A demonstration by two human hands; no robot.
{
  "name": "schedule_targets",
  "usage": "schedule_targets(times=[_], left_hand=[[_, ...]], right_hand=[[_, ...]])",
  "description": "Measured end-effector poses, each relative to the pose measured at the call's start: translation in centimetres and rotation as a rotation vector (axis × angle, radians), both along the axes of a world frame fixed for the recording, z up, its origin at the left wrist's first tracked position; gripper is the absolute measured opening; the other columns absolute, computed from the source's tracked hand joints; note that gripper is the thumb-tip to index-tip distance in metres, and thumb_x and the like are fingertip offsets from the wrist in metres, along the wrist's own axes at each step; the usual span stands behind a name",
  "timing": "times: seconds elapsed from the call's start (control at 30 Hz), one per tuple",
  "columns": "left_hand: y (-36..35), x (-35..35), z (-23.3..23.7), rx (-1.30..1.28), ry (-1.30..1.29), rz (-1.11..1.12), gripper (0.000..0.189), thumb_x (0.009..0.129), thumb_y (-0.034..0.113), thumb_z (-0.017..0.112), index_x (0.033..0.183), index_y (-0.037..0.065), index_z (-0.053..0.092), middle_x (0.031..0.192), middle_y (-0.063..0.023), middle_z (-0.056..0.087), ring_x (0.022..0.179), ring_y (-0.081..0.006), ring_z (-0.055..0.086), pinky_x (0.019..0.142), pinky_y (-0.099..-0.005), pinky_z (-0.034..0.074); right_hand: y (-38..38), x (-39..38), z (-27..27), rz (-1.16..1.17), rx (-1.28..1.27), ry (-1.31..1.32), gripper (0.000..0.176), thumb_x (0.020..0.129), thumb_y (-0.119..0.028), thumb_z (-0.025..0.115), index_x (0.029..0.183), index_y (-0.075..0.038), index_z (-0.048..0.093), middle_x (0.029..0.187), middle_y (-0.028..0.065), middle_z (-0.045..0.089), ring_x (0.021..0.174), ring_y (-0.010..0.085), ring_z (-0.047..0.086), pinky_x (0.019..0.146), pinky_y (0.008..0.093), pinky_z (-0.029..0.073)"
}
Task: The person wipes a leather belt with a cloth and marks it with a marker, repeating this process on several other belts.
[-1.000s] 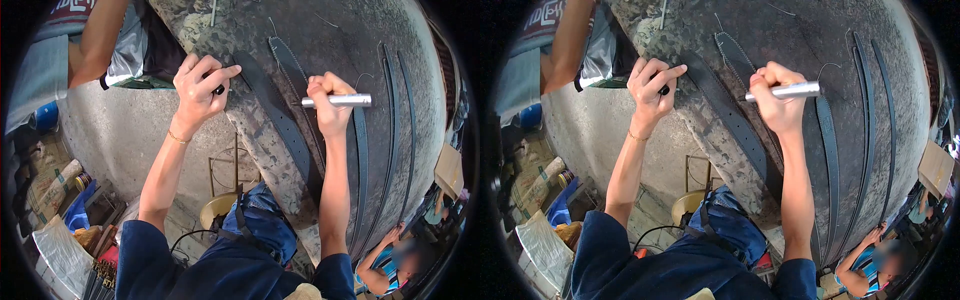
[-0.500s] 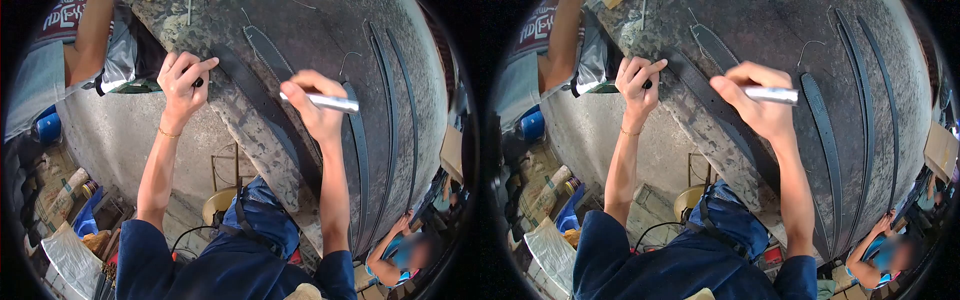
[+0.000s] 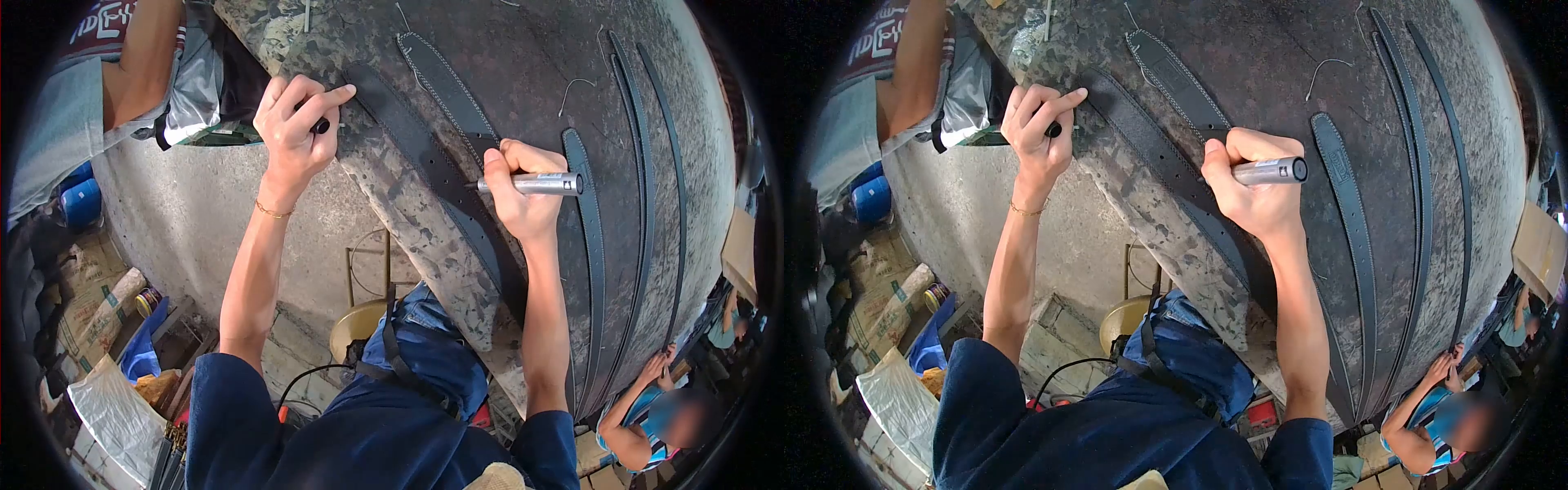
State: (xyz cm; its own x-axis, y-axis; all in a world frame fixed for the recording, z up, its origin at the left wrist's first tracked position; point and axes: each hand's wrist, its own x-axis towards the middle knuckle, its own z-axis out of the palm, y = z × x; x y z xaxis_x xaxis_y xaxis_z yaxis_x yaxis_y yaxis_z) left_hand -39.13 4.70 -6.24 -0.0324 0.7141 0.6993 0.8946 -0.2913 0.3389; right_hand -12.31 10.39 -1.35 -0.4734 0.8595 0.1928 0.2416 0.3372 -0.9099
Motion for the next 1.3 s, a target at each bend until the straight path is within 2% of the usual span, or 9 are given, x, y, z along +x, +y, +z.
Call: schedule_targets(times=[0.13, 0.27, 0.4, 0.63, 0.93, 0.97, 1.07, 1.1, 1.3], left_hand=[[-0.1, 0.0, 0.0, -0.009, -0.002, 0.001, 0.032, 0.060, -0.005, 0.063, 0.083, 0.012, 0.075, 0.069, 0.0008, 0.053, 0.061, -0.0173, 0.041, 0.055, -0.0296, 0.035], [-0.1, 0.1, 0.2, -0.004, -0.004, -0.002, 0.032, 0.060, -0.006, 0.063, 0.084, 0.012, 0.075, 0.069, 0.0001, 0.053, 0.062, -0.0177, 0.042, 0.056, -0.0299, 0.035], [-0.2, 0.1, 0.1, -0.012, -0.001, 0.001, 0.033, 0.060, -0.006, 0.064, 0.085, 0.012, 0.075, 0.069, -0.0003, 0.054, 0.062, -0.0177, 0.042, 0.057, -0.0299, 0.036], [-0.2, 0.1, 0.0, -0.008, 0.002, 0.004, 0.033, 0.061, -0.006, 0.063, 0.086, 0.012, 0.075, 0.069, -0.0003, 0.053, 0.062, -0.0181, 0.041, 0.057, -0.0298, 0.036], [-0.3, 0.2, 0.4, -0.022, -0.012, -0.008, 0.032, 0.062, -0.006, 0.063, 0.086, 0.011, 0.075, 0.070, -0.0017, 0.054, 0.063, -0.0195, 0.045, 0.057, -0.0311, 0.038], [-0.2, 0.1, 0.3, -0.019, -0.023, -0.013, 0.032, 0.062, -0.005, 0.063, 0.085, 0.012, 0.075, 0.070, -0.0011, 0.054, 0.063, -0.0196, 0.044, 0.057, -0.0312, 0.038], [-0.3, 0.3, 0.8, -0.019, -0.024, -0.035, 0.030, 0.064, -0.004, 0.063, 0.086, 0.013, 0.074, 0.070, -0.0013, 0.054, 0.063, -0.0211, 0.045, 0.058, -0.0324, 0.039], [-0.4, 0.4, 1.0, -0.037, -0.014, -0.033, 0.029, 0.065, -0.004, 0.063, 0.087, 0.012, 0.074, 0.070, -0.0016, 0.054, 0.063, -0.0214, 0.045, 0.059, -0.0329, 0.040], [-2.4, 2.2, 4.7, -0.278, -0.126, 0.006, 0.011, 0.084, 0.002, 0.065, 0.095, 0.004, 0.062, 0.086, -0.0141, 0.067, 0.077, -0.0331, 0.066, 0.065, -0.0402, 0.050]], right_hand=[[-0.1, 0.0, -0.4, 0.018, 0.092, -0.022, 0.037, 0.081, 0.000, 0.064, 0.053, -0.001, 0.040, 0.045, 0.0024, 0.040, 0.043, 0.0057, 0.036, 0.042, 0.0267, 0.027], [0.2, -0.3, -0.1, -0.187, -0.113, 0.229, 0.039, 0.084, -0.001, 0.064, 0.053, -0.001, 0.041, 0.048, 0.0005, 0.043, 0.046, 0.0049, 0.036, 0.044, 0.0261, 0.029], [-1.0, -0.6, 0.8, -0.063, -0.094, 0.142, 0.035, 0.085, -0.001, 0.063, 0.054, 0.001, 0.047, 0.052, 0.0036, 0.053, 0.047, 0.0052, 0.044, 0.045, 0.0248, 0.031], [-1.4, -0.9, -0.5, 0.059, -0.002, 0.077, 0.034, 0.077, 0.002, 0.066, 0.052, -0.001, 0.043, 0.047, 0.0048, 0.044, 0.041, 0.0096, 0.037, 0.041, 0.0288, 0.026], [-1.6, -0.9, -0.5, 0.051, -0.023, 0.060, 0.037, 0.079, -0.003, 0.068, 0.051, -0.001, 0.042, 0.047, 0.0037, 0.041, 0.042, 0.0102, 0.036, 0.042, 0.0308, 0.027], [-1.5, -0.5, -0.7, -0.002, -0.154, 0.186, 0.035, 0.084, -0.005, 0.065, 0.054, -0.002, 0.046, 0.050, 0.0009, 0.046, 0.046, 0.0081, 0.041, 0.046, 0.0277, 0.031], [-0.2, 0.7, -1.2, -0.038, -0.620, 0.794, 0.011, 0.093, -0.011, 0.065, 0.091, -0.002, 0.062, 0.078, 0.0058, 0.060, 0.064, 0.0086, 0.051, 0.057, 0.0243, 0.040], [-0.2, 0.9, -1.1, -0.024, -0.622, 0.835, 0.020, 0.092, -0.012, 0.068, 0.106, 0.002, 0.061, 0.089, 0.0107, 0.064, 0.071, 0.0116, 0.057, 0.061, 0.0263, 0.045], [-7.1, 8.9, 1.9, -0.234, -0.458, 0.770, 0.037, 0.089, -0.004, 0.068, 0.122, 0.006, 0.057, 0.106, 0.0213, 0.068, 0.086, 0.0204, 0.064, 0.074, 0.0323, 0.051]])
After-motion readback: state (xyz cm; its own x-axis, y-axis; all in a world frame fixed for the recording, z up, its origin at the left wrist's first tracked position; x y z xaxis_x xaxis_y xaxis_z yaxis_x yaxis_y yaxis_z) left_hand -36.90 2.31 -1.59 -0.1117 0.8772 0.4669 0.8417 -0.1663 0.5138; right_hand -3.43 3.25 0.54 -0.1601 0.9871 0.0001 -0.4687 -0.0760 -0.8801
